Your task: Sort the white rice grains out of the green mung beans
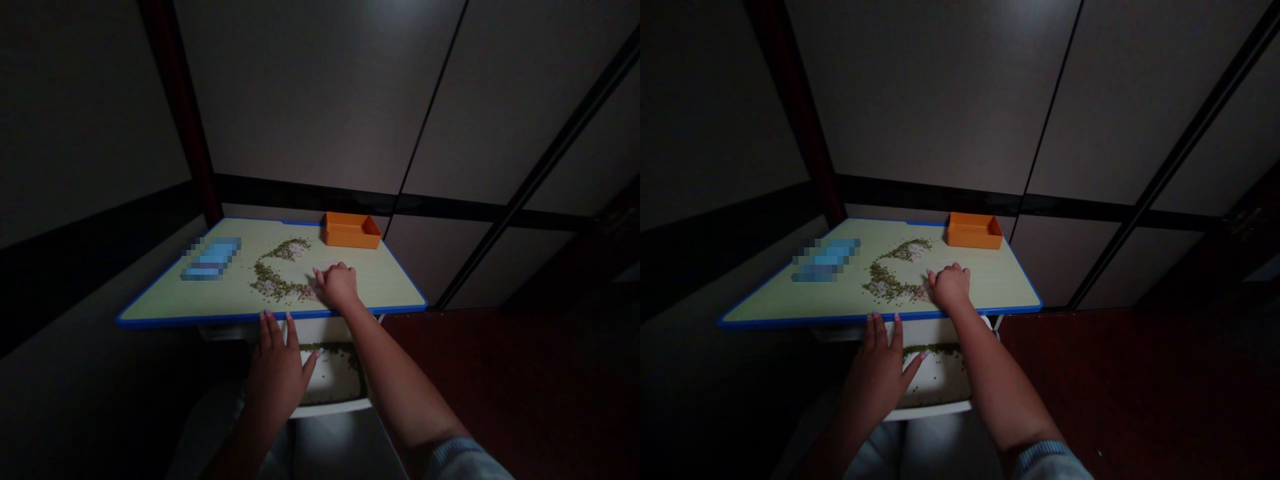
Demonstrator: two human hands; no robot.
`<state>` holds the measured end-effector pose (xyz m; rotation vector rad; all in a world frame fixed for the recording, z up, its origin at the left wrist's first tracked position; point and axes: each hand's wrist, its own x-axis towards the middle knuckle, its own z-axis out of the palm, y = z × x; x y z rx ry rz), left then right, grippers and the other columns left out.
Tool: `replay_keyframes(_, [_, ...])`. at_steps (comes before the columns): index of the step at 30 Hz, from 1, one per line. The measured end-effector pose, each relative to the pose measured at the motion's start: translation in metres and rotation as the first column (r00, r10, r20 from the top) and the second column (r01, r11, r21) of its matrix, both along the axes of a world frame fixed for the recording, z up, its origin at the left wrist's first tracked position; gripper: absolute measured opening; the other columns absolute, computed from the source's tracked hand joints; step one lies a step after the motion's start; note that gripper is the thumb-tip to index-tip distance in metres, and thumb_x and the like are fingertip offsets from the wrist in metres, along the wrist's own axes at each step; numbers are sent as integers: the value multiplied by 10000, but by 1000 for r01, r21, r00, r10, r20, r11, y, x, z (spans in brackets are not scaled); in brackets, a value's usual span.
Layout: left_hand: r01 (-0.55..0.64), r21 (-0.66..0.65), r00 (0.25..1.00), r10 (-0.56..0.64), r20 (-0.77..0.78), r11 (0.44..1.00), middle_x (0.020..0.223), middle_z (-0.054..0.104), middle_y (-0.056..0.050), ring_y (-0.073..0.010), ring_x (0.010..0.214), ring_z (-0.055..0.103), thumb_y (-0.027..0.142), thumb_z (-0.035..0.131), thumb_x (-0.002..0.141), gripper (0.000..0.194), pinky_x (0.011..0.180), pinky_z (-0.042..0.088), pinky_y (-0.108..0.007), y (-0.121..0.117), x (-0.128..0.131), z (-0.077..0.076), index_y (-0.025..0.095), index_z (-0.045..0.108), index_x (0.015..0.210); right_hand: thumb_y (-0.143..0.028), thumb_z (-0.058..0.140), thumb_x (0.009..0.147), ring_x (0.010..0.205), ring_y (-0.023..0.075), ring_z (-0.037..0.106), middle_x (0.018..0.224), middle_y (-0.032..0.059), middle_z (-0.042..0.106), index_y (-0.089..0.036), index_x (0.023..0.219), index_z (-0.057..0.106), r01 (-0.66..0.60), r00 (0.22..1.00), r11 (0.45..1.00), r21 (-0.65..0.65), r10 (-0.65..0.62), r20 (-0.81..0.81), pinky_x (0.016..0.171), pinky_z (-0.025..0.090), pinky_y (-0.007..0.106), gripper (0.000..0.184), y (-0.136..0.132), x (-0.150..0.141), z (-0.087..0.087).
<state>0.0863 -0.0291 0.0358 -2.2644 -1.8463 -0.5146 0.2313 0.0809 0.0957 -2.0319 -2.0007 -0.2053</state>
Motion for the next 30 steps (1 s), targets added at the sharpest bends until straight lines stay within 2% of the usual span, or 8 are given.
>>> replay_keyframes(8, [3,1,1000,-3,15,1000,1434,277,-328,-431,1367,208,530,463,764,783,969,386,-489,-1,0,1,36,321,1355,-468,294,952,1007,223,507,930,120,691,-154,825,713,-123,991,992,-3,123,-54,839,308,341,539,-3,11,4])
replay_keyframes(18, [17,20,999,-17,31,1000,1439,263,-330,-428,1365,221,531,462,766,785,967,385,-500,0,0,-1,34,316,1356,-465,305,944,999,235,502,935,142,688,-125,856,710,-123,992,992,1,123,0,832,313,357,535,-5,-1,0])
replay_keyframes(23, [15,-1,1000,-15,21,1000,1423,272,-352,-443,1359,221,533,450,775,779,959,394,-489,0,-1,1,25,322,1351,-462,292,944,1010,255,505,954,180,675,-96,909,702,-38,999,999,3,38,12,820,324,372,550,-5,-3,1])
replay_keyframes(27, [15,15,1000,-15,25,1000,1424,299,-328,-426,1362,231,549,455,765,788,960,396,-485,0,-1,0,34,334,1348,-467,286,947,1016,259,507,964,183,668,-104,915,702,9,1000,1000,-11,-9,13,827,324,374,553,-5,0,2])
replay_keyframes(30, [7,33,1000,-8,28,999,1420,324,-311,-409,1362,245,556,453,760,798,963,397,-476,0,-1,-2,25,336,1345,-478,264,953,1018,249,504,958,154,675,-141,889,708,-34,999,999,-26,35,5,836,316,365,561,-6,2,3])
